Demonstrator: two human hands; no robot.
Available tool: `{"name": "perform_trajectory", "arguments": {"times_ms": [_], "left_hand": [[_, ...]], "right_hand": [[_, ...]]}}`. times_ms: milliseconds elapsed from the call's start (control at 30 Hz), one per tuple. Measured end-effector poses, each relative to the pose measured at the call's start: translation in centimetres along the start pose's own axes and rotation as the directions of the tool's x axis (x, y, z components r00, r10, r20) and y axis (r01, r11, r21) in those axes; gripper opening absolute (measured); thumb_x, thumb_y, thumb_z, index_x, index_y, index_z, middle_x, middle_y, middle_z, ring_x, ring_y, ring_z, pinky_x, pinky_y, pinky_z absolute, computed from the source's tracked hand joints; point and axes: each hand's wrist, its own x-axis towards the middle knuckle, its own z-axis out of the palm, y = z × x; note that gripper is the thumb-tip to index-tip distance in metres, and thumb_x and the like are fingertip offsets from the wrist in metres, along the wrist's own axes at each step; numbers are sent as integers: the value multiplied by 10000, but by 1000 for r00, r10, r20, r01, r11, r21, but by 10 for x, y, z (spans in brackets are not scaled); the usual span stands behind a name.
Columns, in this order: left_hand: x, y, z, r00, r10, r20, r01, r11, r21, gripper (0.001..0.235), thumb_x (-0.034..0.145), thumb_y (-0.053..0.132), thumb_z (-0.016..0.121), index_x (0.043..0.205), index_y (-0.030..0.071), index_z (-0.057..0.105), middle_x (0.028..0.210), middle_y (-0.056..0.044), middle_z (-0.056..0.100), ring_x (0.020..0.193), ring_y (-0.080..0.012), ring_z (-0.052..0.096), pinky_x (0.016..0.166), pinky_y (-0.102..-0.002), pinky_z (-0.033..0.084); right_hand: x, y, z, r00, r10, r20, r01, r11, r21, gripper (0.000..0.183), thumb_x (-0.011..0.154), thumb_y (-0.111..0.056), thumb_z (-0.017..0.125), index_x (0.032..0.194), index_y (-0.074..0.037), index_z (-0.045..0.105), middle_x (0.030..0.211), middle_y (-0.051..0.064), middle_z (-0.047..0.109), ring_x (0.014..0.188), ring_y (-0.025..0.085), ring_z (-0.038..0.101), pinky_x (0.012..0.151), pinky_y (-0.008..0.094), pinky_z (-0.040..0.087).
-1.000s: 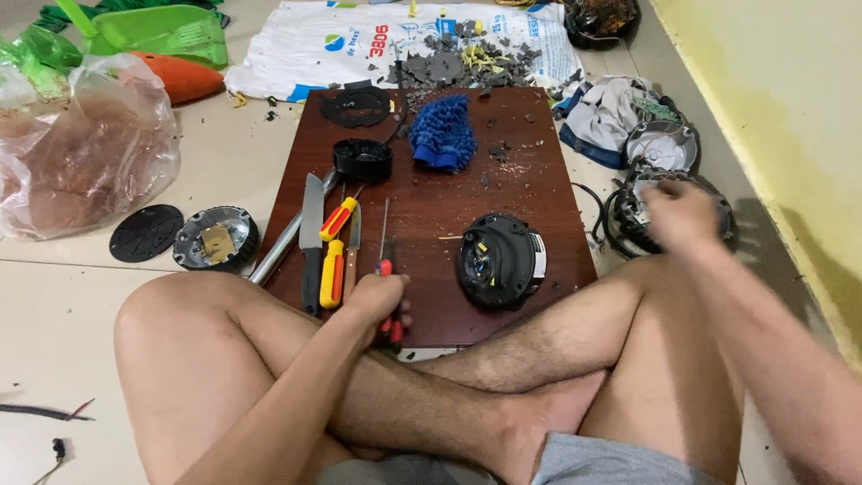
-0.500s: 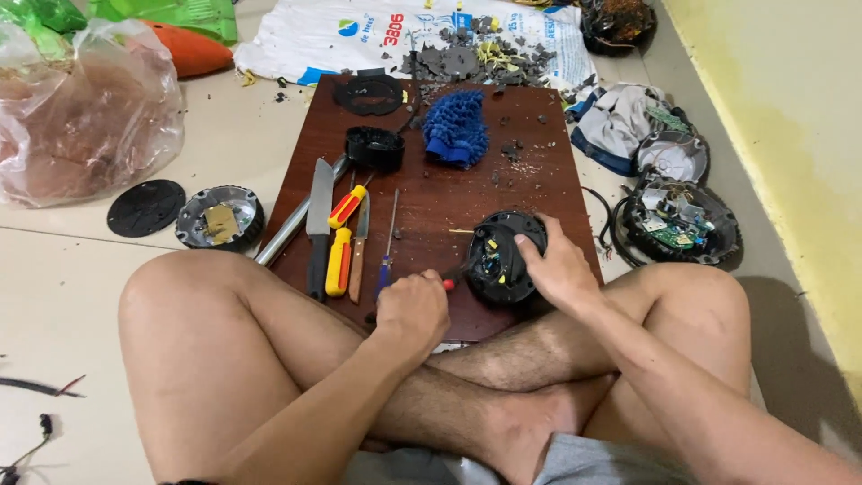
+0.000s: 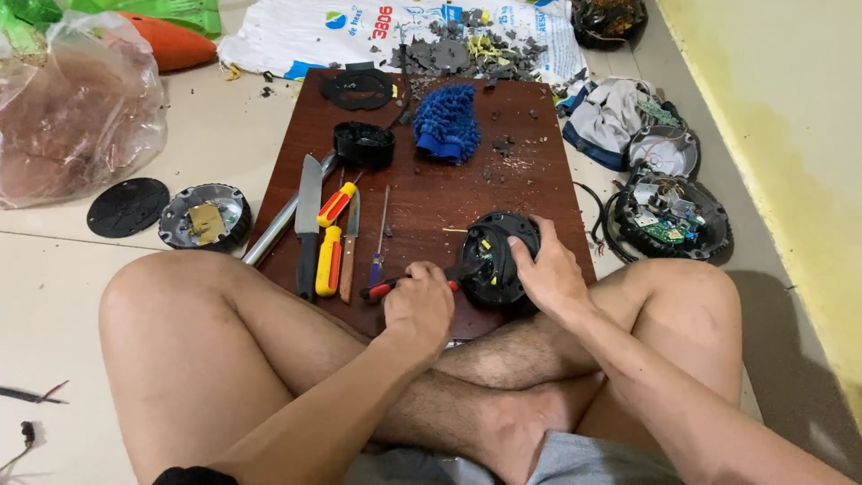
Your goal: The person sits on the floor and uses a screwdriver to unscrew and remove the casing of a black circular electronic device. They then use pliers to pull out wires and a knife to scrape the inside of the device.
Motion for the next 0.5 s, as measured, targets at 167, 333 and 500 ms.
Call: {"name": "perform_trajectory", "arguments": {"times_ms": [167,333,500], "left_hand": [[7,11,2,995,-28,96,24,999,45,480,1018,69,400,1437,-151,478,1193,-372,573,919,-486,678,628,-705,546],[12,3,-35,963,28,269,-68,988,141,478,1034,84,349,1463,-64,501,1195,-302,549,989,-430,537,659,-565,415],[8,-1,-23,963,-49,266,79,992,-103,422,1055,139,367,1385,-10,583,1220,-222,563,1090,-387,548,723,-535,528]], "right_hand": [[-2,-1,-1,1000,-10,6,10,1000,13,642,1050,-465,488,1619,-194,369,1487,302,555,1351,521,560,1098,667,471],[-1,0,0,1000,-11,3,11,1000,1,643,1043,-467,495,1619,-206,377,1494,280,562,1359,513,556,1112,655,458],[2,6,2,1000,-18,5,18,1000,-6,655,1035,-496,496,1622,-234,368,1513,250,553,1375,490,548,1134,627,451]]}}
